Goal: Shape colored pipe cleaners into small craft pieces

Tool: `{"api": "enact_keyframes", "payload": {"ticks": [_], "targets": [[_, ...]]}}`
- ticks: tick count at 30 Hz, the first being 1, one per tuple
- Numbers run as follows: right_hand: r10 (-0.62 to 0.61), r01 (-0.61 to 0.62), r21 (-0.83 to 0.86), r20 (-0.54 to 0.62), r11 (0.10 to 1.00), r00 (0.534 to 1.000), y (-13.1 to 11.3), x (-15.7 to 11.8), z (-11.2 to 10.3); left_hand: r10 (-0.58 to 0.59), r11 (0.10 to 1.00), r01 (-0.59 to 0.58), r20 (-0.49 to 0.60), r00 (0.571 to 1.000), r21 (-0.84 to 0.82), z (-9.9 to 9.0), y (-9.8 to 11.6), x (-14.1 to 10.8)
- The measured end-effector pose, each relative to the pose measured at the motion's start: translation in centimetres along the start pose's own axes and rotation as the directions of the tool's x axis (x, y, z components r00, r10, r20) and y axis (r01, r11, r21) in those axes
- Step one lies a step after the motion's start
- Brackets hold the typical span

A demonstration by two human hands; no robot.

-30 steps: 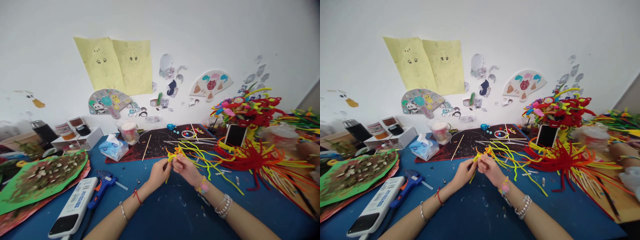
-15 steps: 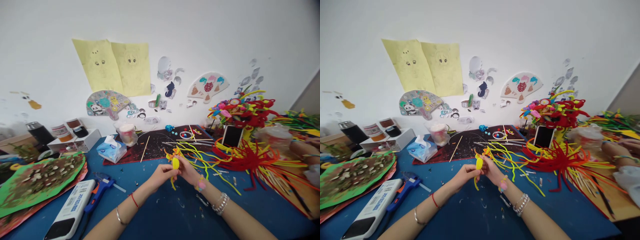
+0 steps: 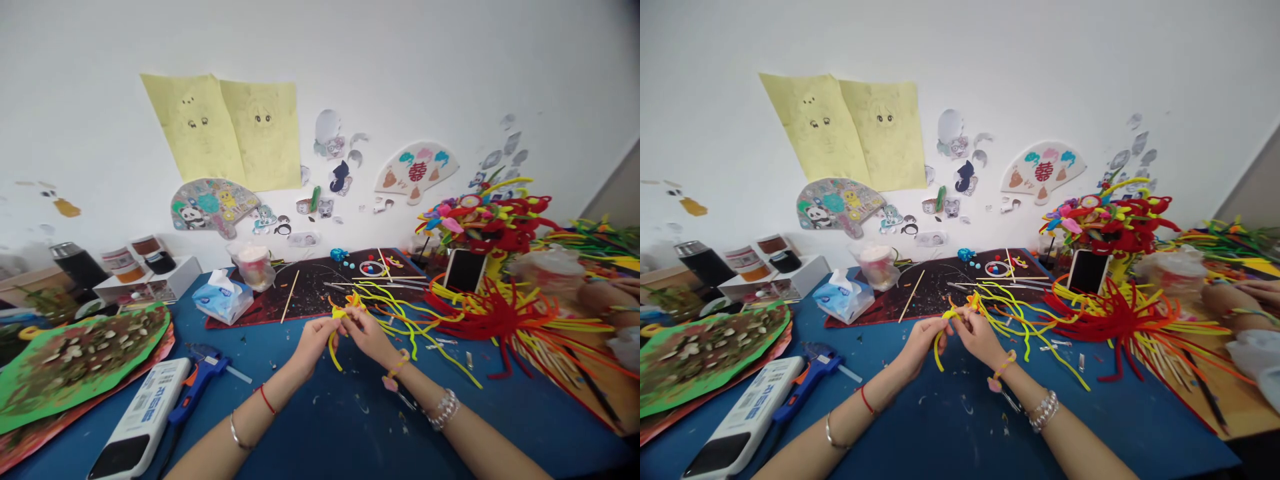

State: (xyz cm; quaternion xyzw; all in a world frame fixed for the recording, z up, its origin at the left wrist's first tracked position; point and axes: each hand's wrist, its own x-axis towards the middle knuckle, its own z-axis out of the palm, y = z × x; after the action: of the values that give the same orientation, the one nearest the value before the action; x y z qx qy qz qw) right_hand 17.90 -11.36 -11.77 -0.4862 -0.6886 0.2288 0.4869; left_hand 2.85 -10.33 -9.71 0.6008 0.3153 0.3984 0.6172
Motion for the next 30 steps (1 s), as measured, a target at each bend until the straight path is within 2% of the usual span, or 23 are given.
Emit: {"api": "enact_keyframes", "payload": {"ticks": [2, 4, 8, 11, 14, 18, 22, 25, 30], "targets": [[-0.061, 0.046, -0.235, -0.054, 0.971, 0.997, 0.3, -0.1, 0.2, -0.01, 1.0, 0.01, 0.007, 1.0, -0.015, 0.0, -0.2, 0.0], [-0.099, 0.06, -0.397, -0.08, 0.916, 0.992, 0.7, -0.2, 0.3, -0.019, 1.0, 0.019, 0.004, 1.0, -0.025, 0.0, -0.5, 0.1], [-0.079, 0.002, -0.532, -0.123, 0.847, 0.989, 1.0, -0.3, 0.2, -0.038, 0.998, 0.038, 0.008, 0.999, -0.044, 0.1, -1.1, 0.1], [-0.001, -0.077, -0.466, -0.165, 0.882, 0.986, 0.9, -0.2, 0.3, -0.038, 0.999, 0.038, 0.017, 0.999, -0.028, 0.3, -1.6, -0.1], [0.053, -0.108, -0.356, -0.161, 0.928, 0.985, 0.9, 0.0, 0.5, 0.009, 1.0, -0.009, 0.018, 1.0, 0.026, 0.6, -1.7, -0.3], [0.056, -0.094, -0.288, -0.138, 0.953, 0.989, 1.0, 0.1, 0.6, 0.065, 0.99, -0.069, 0.042, 0.997, 0.121, 0.8, -1.4, -0.4], [0.032, -0.06, -0.222, -0.127, 0.973, 0.991, 0.9, 0.0, 0.3, 0.053, 0.979, -0.064, 0.063, 0.997, 0.191, 1.0, -1.6, -0.4], [0.014, -0.025, -0.091, -0.121, 0.996, 0.993, 0.8, -0.1, 0.2, 0.051, 0.967, -0.067, 0.071, 0.996, 0.245, 1.1, -1.9, -0.4], [0.077, -0.069, 0.072, -0.126, 0.995, 0.989, 0.8, 0.1, 0.5, 0.142, 0.905, -0.154, 0.061, 0.988, 0.397, 0.8, -1.5, -0.7]]}}
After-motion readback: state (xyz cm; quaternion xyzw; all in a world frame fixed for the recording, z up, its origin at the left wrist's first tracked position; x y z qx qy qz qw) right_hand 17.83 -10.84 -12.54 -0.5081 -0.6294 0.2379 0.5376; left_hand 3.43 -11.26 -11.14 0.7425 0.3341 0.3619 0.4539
